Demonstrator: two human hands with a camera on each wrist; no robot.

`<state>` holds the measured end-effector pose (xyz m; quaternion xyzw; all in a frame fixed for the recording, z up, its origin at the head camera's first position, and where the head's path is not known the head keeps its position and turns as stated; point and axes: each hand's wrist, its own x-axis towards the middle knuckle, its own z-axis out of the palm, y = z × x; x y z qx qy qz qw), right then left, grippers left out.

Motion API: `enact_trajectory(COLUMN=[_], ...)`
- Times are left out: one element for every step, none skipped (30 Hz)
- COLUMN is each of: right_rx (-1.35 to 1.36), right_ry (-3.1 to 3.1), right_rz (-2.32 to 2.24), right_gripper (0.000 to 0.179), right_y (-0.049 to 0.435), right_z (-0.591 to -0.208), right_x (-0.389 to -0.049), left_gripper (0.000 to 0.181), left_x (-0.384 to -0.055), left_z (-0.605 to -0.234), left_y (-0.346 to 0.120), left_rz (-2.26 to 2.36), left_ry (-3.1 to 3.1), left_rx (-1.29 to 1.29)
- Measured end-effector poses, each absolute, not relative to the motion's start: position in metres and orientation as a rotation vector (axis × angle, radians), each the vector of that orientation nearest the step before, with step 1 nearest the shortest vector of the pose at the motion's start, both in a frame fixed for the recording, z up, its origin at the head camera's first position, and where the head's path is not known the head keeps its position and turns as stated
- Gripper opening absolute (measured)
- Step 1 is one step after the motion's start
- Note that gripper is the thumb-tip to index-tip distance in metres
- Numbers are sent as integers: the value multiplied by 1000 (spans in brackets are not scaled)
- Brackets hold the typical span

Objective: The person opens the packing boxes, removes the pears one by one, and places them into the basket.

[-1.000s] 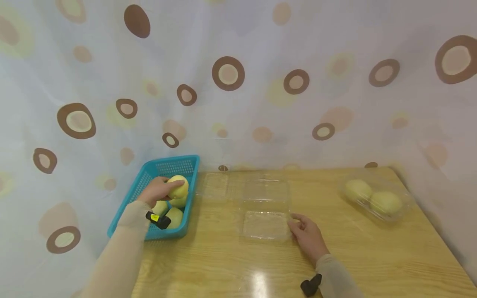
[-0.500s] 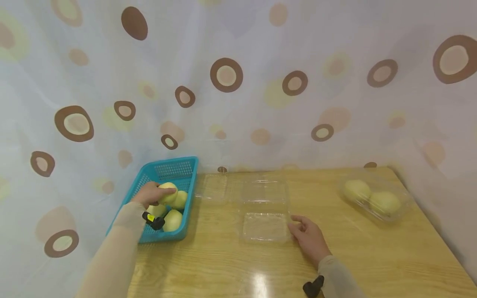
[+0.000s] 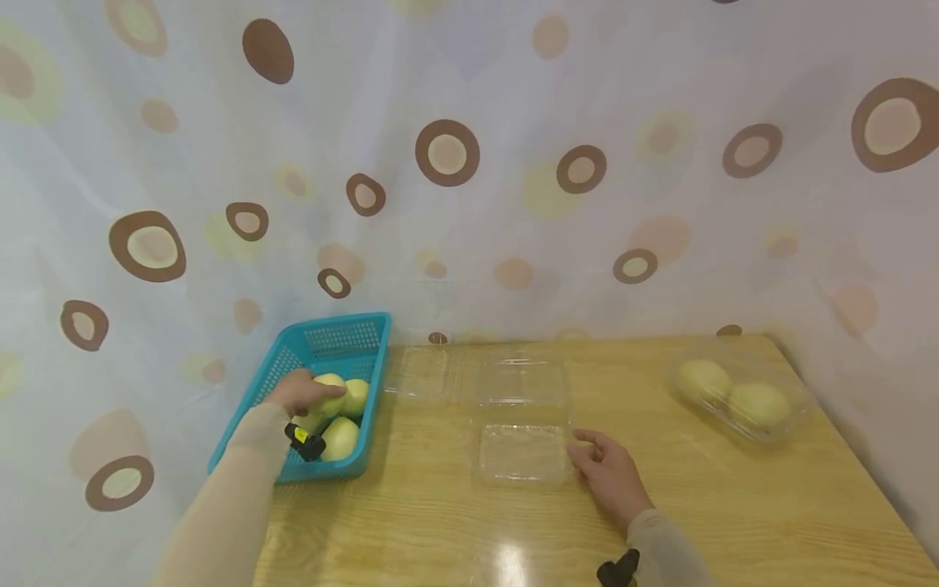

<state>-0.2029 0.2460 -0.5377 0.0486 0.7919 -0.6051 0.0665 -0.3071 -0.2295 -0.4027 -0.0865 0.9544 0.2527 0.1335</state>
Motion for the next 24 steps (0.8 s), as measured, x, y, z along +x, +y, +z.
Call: enact_trajectory(right_rx=[148, 150, 148, 145, 143, 141, 138, 136, 132, 131, 131, 129, 130, 131, 131, 134, 135, 138, 141, 143, 143, 144, 144, 143], right_ry=[2383, 2381, 2380, 2383, 2383, 2384, 2385, 2387, 2388, 2389, 2387, 2386, 2384, 2384, 2387, 2389, 2386, 2387, 2387, 2383, 2378, 2372, 2368, 2367], right_rz=[-1830, -1834, -1836, -1836, -1839, -1841, -1844, -1846, -1848, -1849, -1850, -1846, -1844, -1841, -1836, -1836, -1837, -1837, -1837, -1839, -1840, -1842, -1841, -1839], right_gripper=[49, 48, 48, 48, 48, 47, 47, 47, 47, 47, 47, 48, 48, 48, 49, 48, 48, 48, 48, 48, 48, 49, 49, 49], right_y=[246, 245, 245, 245, 245, 245, 245, 245, 245, 245, 245, 245, 245, 245, 245, 245, 245, 245, 245, 245, 245, 245, 245, 246], right_z=[-538, -538, -538, -538, -538, -538, -537, -538, -538, -538, -538, -538, -538, -538, -538, -538, -538, -537, -537, -537, -538, -538, -538, -538], right_x=[-202, -202, -201, -201, -200, -200, -200, -200, -200, -201, -201, -201, -201, -201, -201, -201, -201, -201, -201, -201, -201, -201, -201, -202], left_gripper=[78, 79, 80, 81, 80, 80, 79, 77, 76, 74, 72, 71, 71, 71, 71, 71, 71, 71, 70, 70, 69, 70, 70, 70], left_x=[-306, -306, -305, -305, -305, -304, -304, -304, -303, -303, -302, -302, -301, -301, -301, -302, -302, -303, -303, -303, -304, -305, -305, -306], left_z=[-402, -402, -402, -402, -403, -403, -403, -403, -403, -404, -404, -404, -405, -406, -407, -408, -408, -409, -411, -412, -413, -414, -415, -416], left_y=[-229, -230, -230, -231, -231, -232, -232, -232, -233, -234, -234, -235, -236, -237, -238, -239, -239, -240, -241, -241, -242, -242, -243, -243], left_rz=[737, 736, 736, 732, 733, 736, 740, 738, 737, 734, 734, 726, 718, 709, 696, 689, 679, 668, 659, 656, 652, 652, 647, 649], left_ry=[2764, 2760, 2753, 2748, 2741, 2737, 2731, 2727, 2722, 2718, 2714, 2712, 2708, 2707, 2707, 2709, 2713, 2715, 2716, 2714, 2714, 2714, 2716, 2715], left_rx=[-252, -252, -254, -257, -265, -273, -281, -291, -296, -304, -313, -318, -322, -323, -318, -320, -315, -308, -301, -299, -295, -300, -298, -301])
